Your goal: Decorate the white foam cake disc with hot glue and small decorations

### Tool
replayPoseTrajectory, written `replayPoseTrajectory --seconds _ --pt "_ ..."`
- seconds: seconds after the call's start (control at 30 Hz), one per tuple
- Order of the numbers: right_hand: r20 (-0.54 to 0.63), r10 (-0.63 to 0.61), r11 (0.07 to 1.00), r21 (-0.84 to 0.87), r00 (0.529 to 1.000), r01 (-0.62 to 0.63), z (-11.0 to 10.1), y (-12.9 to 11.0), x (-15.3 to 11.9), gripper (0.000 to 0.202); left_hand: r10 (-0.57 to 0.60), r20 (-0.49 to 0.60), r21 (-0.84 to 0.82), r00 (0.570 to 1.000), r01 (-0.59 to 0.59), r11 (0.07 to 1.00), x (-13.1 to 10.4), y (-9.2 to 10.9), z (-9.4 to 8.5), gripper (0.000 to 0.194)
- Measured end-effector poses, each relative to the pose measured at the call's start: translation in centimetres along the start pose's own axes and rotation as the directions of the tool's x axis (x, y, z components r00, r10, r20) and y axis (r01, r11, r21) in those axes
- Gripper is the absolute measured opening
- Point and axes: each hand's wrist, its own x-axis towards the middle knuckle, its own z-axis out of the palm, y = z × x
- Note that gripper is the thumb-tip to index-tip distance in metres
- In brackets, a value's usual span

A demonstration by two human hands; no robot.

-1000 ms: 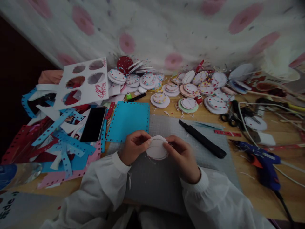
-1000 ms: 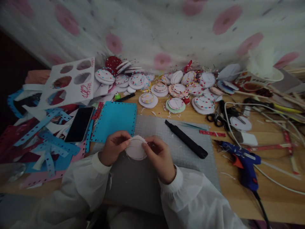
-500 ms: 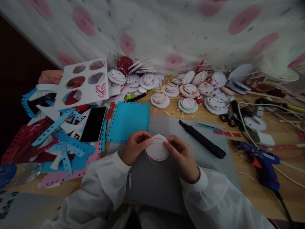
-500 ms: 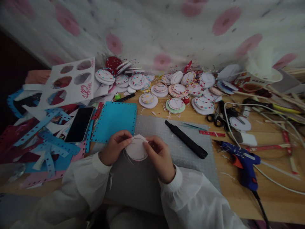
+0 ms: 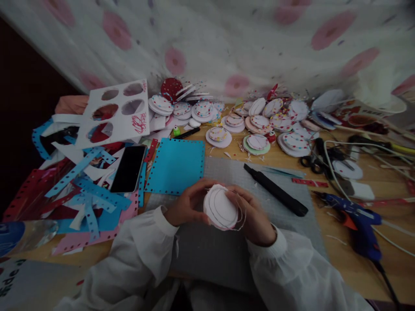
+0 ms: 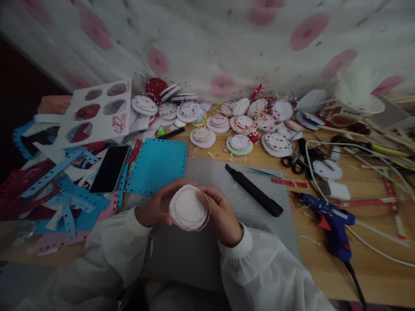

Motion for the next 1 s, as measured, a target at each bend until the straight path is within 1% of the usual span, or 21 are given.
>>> replayPoseTrajectory --seconds 0.07,0.1,0.13,0.17,0.2,0.27,0.3,0.33,0.37,0.4,0.43,0.47,0.5,0.57,0.67,0.73,0.83,0.9,1.0 --pt "-0.014 -0.112 0.989 -0.099 0.994 0.11 -0.1 0.1 -0.1 0.023 0.045 -0.04 0.015 0.998 -0.045 0.999 0.1 -0.2 -0.1 0.082" --pt "-0.033 -0.203 0.964 -0.182 0.979 0.193 -0.2 0.2 -0.2 0.023 0.072 -0.073 0.011 0.995 -0.072 0.997 0.1 -0.3 -0.1 0.083" --pt "-0.053 -0.313 0.916 -0.281 0.948 0.287 -0.3 0.2 -0.3 0.023 0.101 -0.111 0.005 0.989 -0.101 0.995 0.1 -0.3 -0.1 0.084" --pt "-0.065 -0.435 0.842 -0.382 0.898 0.38 -0.4 0.2 -0.5 0.022 0.127 -0.148 0.001 0.981 -0.128 0.992 0.2 -0.4 -0.1 0.083" --pt "-0.064 -0.554 0.749 -0.474 0.83 0.463 -0.5 0.1 -0.7 0.021 0.149 -0.177 -0.003 0.973 -0.151 0.988 0.2 -0.4 0.0 0.083" --pt "-0.012 -0.747 0.531 -0.612 0.664 0.586 -0.6 0.0 -1.1 0.019 0.174 -0.205 -0.006 0.963 -0.179 0.984 0.3 -0.5 0.1 0.082" --pt "0.045 -0.811 0.416 -0.656 0.584 0.629 -0.6 0.0 -1.3 0.018 0.177 -0.208 -0.004 0.962 -0.182 0.983 0.3 -0.5 0.2 0.082" --pt "0.119 -0.85 0.301 -0.689 0.513 0.659 -0.6 -0.1 -1.5 0.019 0.174 -0.207 -0.001 0.963 -0.178 0.984 0.3 -0.5 0.2 0.082" --pt "0.204 -0.864 0.191 -0.713 0.46 0.675 -0.6 -0.2 -1.7 0.02 0.17 -0.207 0.001 0.964 -0.173 0.985 0.3 -0.5 0.3 0.082" --pt "0.288 -0.856 0.098 -0.726 0.429 0.681 -0.5 -0.3 -1.8 0.02 0.165 -0.207 0.002 0.964 -0.168 0.986 0.3 -0.5 0.3 0.082" --pt "0.357 -0.834 0.032 -0.73 0.42 0.682 -0.4 -0.4 -1.9 0.021 0.161 -0.208 0.002 0.965 -0.165 0.986 0.3 -0.6 0.4 0.082" --pt "0.404 -0.81 -0.006 -0.731 0.425 0.683 -0.3 -0.4 -2.0 0.022 0.159 -0.209 0.0 0.965 -0.162 0.987 0.3 -0.6 0.4 0.082" --pt "0.426 -0.792 -0.017 -0.732 0.438 0.681 -0.3 -0.5 -2.0 0.022 0.156 -0.211 -0.004 0.965 -0.161 0.987 0.3 -0.6 0.4 0.082" --pt "0.412 -0.781 0.011 -0.742 0.469 0.67 -0.2 -0.6 -2.0 0.024 0.14 -0.221 -0.015 0.965 -0.147 0.989 0.3 -0.7 0.4 0.08" --pt "0.336 -0.798 0.08 -0.764 0.5 0.641 -0.3 -0.7 -1.7 0.028 0.093 -0.227 -0.041 0.969 -0.105 0.994 0.3 -0.6 0.4 0.079" --pt "0.313 -0.802 0.094 -0.774 0.508 0.626 -0.3 -0.7 -1.6 0.031 0.07 -0.22 -0.065 0.973 -0.086 0.994 0.3 -0.6 0.4 0.079" --pt "0.313 -0.8 0.103 -0.768 0.511 0.632 -0.3 -0.6 -1.6 0.033 0.052 -0.199 -0.1 0.979 -0.073 0.992 0.2 -0.5 0.5 0.076" --pt "0.299 -0.804 0.137 -0.748 0.514 0.65 -0.3 -0.5 -1.6 0.035 0.04 -0.179 -0.118 0.983 -0.062 0.991 0.2 -0.4 0.5 0.073" --pt "0.255 -0.806 0.215 -0.716 0.535 0.665 -0.2 -0.3 -1.6 0.035 0.03 -0.153 -0.117 0.988 -0.049 0.992 0.1 -0.2 0.5 0.069"
